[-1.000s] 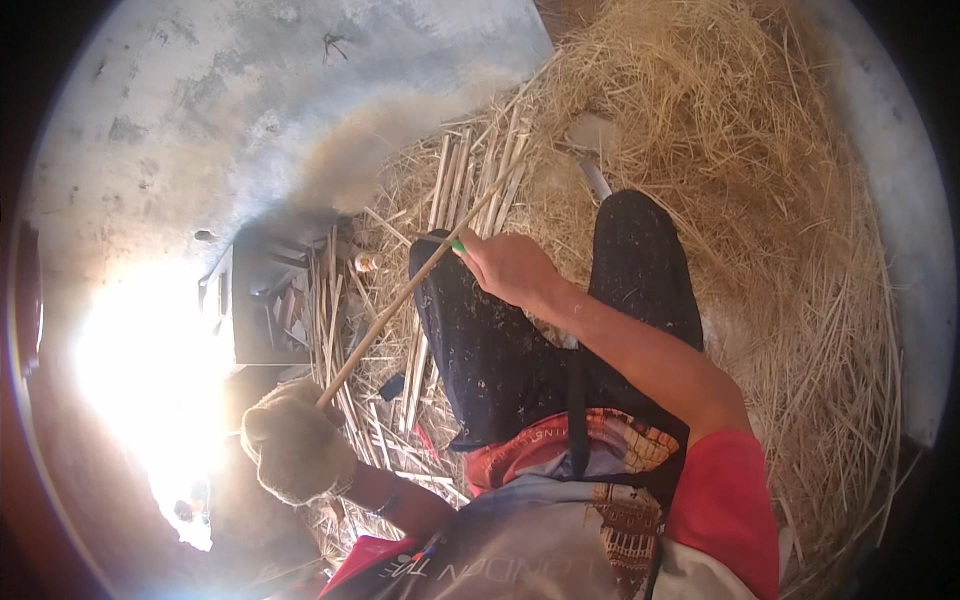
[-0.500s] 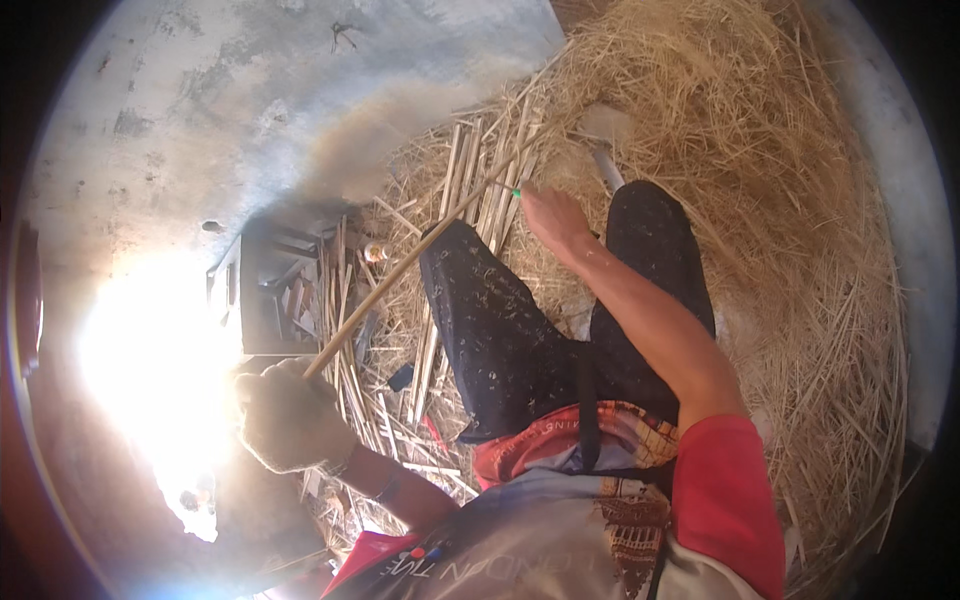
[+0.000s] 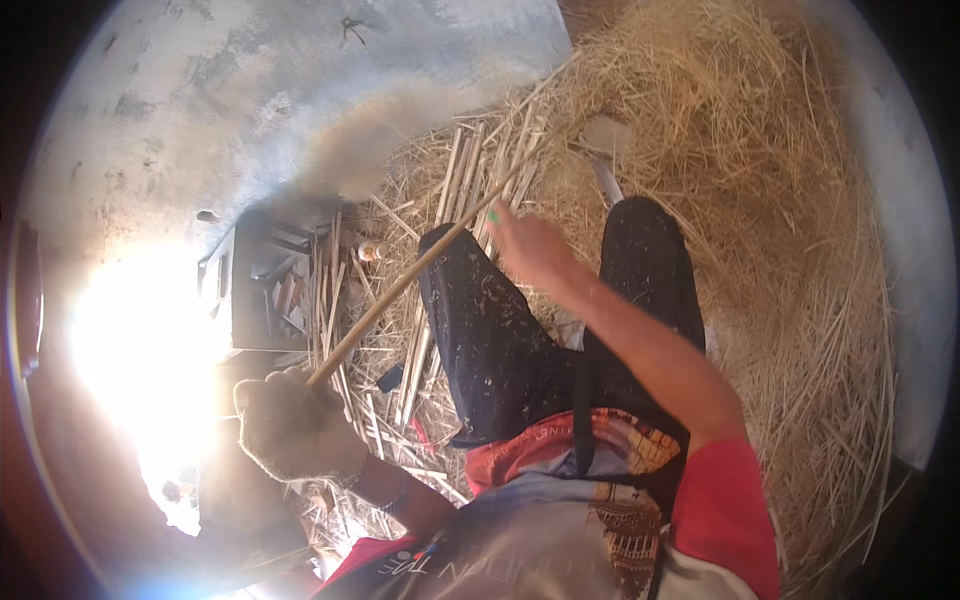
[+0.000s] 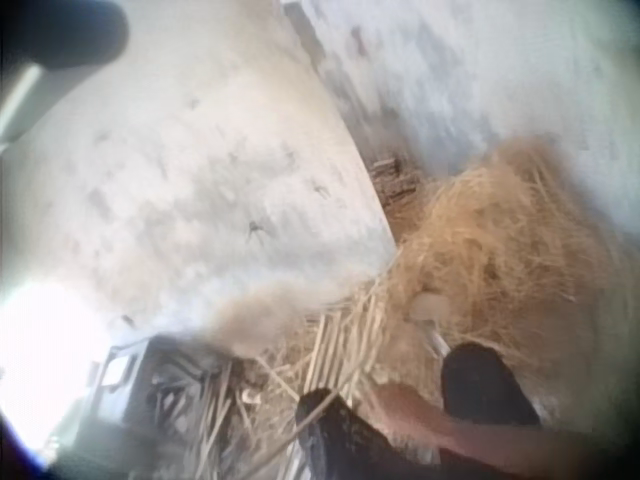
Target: The person sits on a straw-covered floor and uses a knife to split long bamboo sticks into thin strips. They hold the bamboo with a gloved left hand and repeatedly strike it with the knife in their right hand to separate the fibers.
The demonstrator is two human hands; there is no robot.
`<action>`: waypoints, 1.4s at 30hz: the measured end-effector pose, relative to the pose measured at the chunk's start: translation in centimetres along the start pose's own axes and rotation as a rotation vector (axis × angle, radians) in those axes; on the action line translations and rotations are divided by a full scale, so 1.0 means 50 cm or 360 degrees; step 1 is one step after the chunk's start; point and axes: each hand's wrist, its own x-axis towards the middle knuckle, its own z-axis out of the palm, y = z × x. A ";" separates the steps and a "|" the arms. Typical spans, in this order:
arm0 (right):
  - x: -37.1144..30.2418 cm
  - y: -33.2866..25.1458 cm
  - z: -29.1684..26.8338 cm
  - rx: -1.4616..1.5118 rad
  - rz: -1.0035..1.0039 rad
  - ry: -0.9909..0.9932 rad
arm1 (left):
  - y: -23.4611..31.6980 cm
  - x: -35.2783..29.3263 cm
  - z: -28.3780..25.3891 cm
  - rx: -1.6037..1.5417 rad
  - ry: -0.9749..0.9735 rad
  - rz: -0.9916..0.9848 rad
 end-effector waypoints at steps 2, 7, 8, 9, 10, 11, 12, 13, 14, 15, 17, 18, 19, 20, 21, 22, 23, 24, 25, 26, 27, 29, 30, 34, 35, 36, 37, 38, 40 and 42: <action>-0.078 -0.112 -0.029 0.0419 -0.0236 -0.0137 | 0.016 0.003 -0.042 0.0198 -0.0279 0.0016; -0.212 -0.236 -0.052 0.0450 -0.0709 0.0078 | 0.020 -0.036 -0.003 0.0461 -0.0317 0.0057; -0.205 -0.223 -0.044 0.0394 -0.0650 0.0153 | 0.021 -0.043 -0.001 0.0535 -0.0334 0.0076; -0.189 -0.208 -0.043 0.0334 -0.0604 0.0229 | 0.023 -0.053 0.007 0.0602 -0.0346 0.0105; -0.181 -0.199 -0.042 0.0274 -0.0558 0.0305 | 0.023 -0.071 0.027 0.0549 -0.0181 0.0024; -0.189 -0.199 -0.042 0.0261 -0.0498 0.0226 | 0.025 -0.072 0.027 0.0532 -0.0164 -0.0009; -0.206 -0.221 -0.059 0.0254 -0.0431 0.0145 | 0.027 -0.074 0.024 0.0524 -0.0151 -0.0046; -0.223 -0.241 -0.072 0.0240 -0.0358 0.0071 | 0.028 -0.072 0.021 0.0509 -0.0142 -0.0089; -0.243 -0.257 -0.079 0.0268 -0.0456 0.0026 | 0.026 -0.074 0.023 0.0537 -0.0078 -0.0084; -0.267 -0.273 -0.084 0.0303 -0.0558 -0.0025 | 0.024 -0.084 0.031 0.0572 -0.0011 -0.0076; -0.274 -0.276 -0.084 0.0267 -0.0525 -0.0054 | 0.023 -0.099 0.041 0.0642 0.0124 -0.0061; -0.259 -0.262 -0.083 0.0208 -0.0405 -0.0024 | 0.029 -0.094 0.016 0.0613 -0.0138 -0.0053; -0.237 -0.242 -0.079 0.0145 -0.0287 0.0006 | 0.030 -0.095 0.013 0.0610 -0.0180 0.0008; -0.205 -0.194 -0.060 0.0097 -0.0205 0.0135 | 0.025 -0.099 0.015 0.0596 -0.0230 0.0060; -0.177 -0.172 -0.067 -0.0172 -0.0245 0.0322 | 0.017 -0.100 0.014 0.0577 -0.0283 0.0103; -0.183 -0.162 -0.068 -0.0075 -0.0233 0.0236 | 0.012 -0.092 -0.001 0.0451 -0.0562 0.0144; -0.196 -0.156 -0.073 0.0022 -0.0221 0.0151 | 0.011 -0.094 0.003 0.0446 -0.0553 0.0167; -0.220 -0.181 -0.082 0.0064 -0.0397 0.0092 | 0.012 -0.102 0.004 0.0467 -0.0527 0.0186; -0.253 -0.219 -0.096 0.0101 -0.0556 0.0038 | 0.014 -0.111 0.007 0.0482 -0.0509 0.0189; -0.263 -0.232 -0.098 0.0139 -0.0641 0.0064 | 0.002 -0.124 -0.007 0.0480 -0.0066 0.0113; -0.271 -0.244 -0.100 0.0178 -0.0733 0.0090 | 0.004 -0.129 0.005 0.0505 -0.0166 0.0131; -0.270 -0.246 -0.099 0.0254 -0.0770 0.0301 | 0.015 -0.131 0.032 0.0554 -0.0365 0.0169; -0.246 -0.213 -0.079 0.0202 -0.0430 0.0331 | 0.018 -0.133 0.043 0.0570 -0.0452 0.0188; -0.230 -0.188 -0.089 0.0220 -0.0317 0.0284 | 0.021 -0.131 0.026 0.0589 -0.0504 0.0206; -0.253 -0.219 -0.104 0.0269 -0.0439 0.0191 | 0.026 -0.129 0.026 0.0618 -0.0488 0.0228; -0.278 -0.238 -0.113 0.0272 -0.0520 0.0108 | 0.018 -0.132 0.015 0.0601 -0.0480 0.0199; -0.289 -0.250 -0.120 0.0305 -0.0641 0.0028 | 0.021 -0.132 0.018 0.0605 -0.0479 0.0205; -0.294 -0.251 -0.120 0.0255 -0.0660 0.0036 | 0.025 -0.135 0.018 0.0616 -0.0476 0.0205; -0.255 -0.197 -0.099 0.0143 -0.0307 0.0157 | 0.026 -0.138 0.026 0.0634 -0.0485 0.0196; -0.193 -0.133 -0.082 -0.0054 -0.0258 0.0483 | 0.019 -0.138 0.029 0.0632 -0.0482 0.0187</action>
